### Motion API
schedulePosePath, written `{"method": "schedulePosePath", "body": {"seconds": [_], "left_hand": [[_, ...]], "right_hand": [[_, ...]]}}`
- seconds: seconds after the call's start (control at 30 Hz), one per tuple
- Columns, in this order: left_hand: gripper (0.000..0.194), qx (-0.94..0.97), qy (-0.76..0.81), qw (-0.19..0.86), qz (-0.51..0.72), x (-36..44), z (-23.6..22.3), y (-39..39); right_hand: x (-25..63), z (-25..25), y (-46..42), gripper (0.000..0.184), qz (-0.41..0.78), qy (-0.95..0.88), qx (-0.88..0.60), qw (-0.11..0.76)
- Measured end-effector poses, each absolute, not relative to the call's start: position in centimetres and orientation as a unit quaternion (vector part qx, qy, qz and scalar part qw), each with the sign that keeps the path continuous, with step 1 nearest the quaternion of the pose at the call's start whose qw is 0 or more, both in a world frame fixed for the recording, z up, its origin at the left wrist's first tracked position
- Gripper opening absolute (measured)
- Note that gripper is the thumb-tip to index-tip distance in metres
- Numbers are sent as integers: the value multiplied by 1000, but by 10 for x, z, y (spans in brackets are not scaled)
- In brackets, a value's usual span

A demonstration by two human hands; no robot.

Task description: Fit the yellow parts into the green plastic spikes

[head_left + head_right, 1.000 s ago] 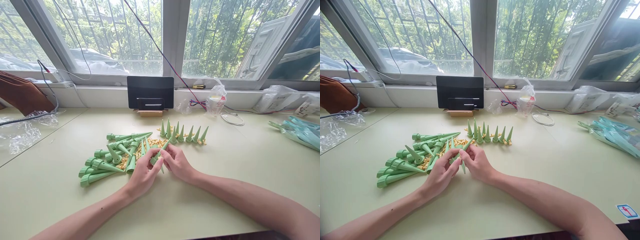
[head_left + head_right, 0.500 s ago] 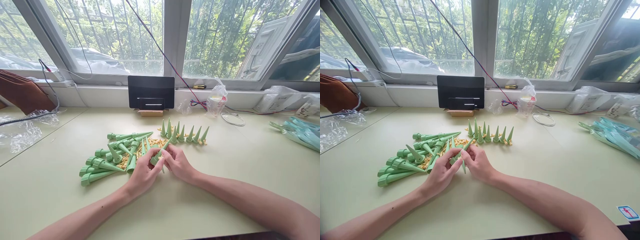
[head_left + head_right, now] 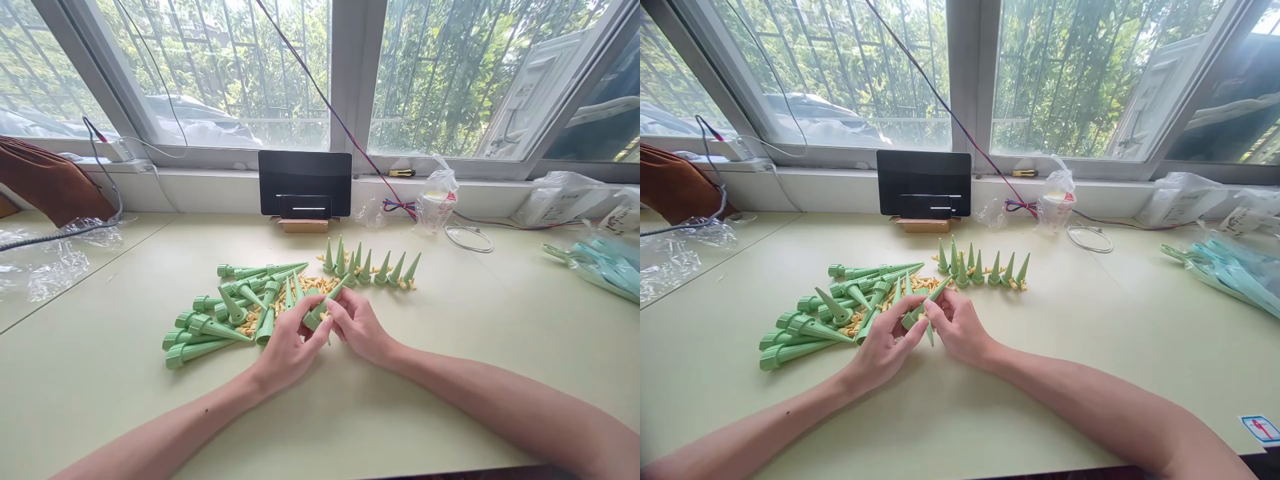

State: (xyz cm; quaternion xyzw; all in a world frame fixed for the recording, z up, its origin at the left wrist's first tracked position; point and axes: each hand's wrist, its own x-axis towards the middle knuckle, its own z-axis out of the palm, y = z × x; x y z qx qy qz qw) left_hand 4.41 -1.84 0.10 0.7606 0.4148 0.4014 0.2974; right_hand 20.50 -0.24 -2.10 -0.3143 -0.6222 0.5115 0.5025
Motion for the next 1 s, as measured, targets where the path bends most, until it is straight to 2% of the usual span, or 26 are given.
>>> {"method": "schedulePosePath", "body": {"seconds": [0.3, 1.0], "left_hand": [[26, 776, 390, 273, 412, 43, 1, -20], [29, 790, 389, 256, 399, 40, -2, -20]], "right_hand": [[205, -19, -4, 20, 510, -623, -298, 513], [207, -17, -4, 31, 505, -636, -294, 503]]}}
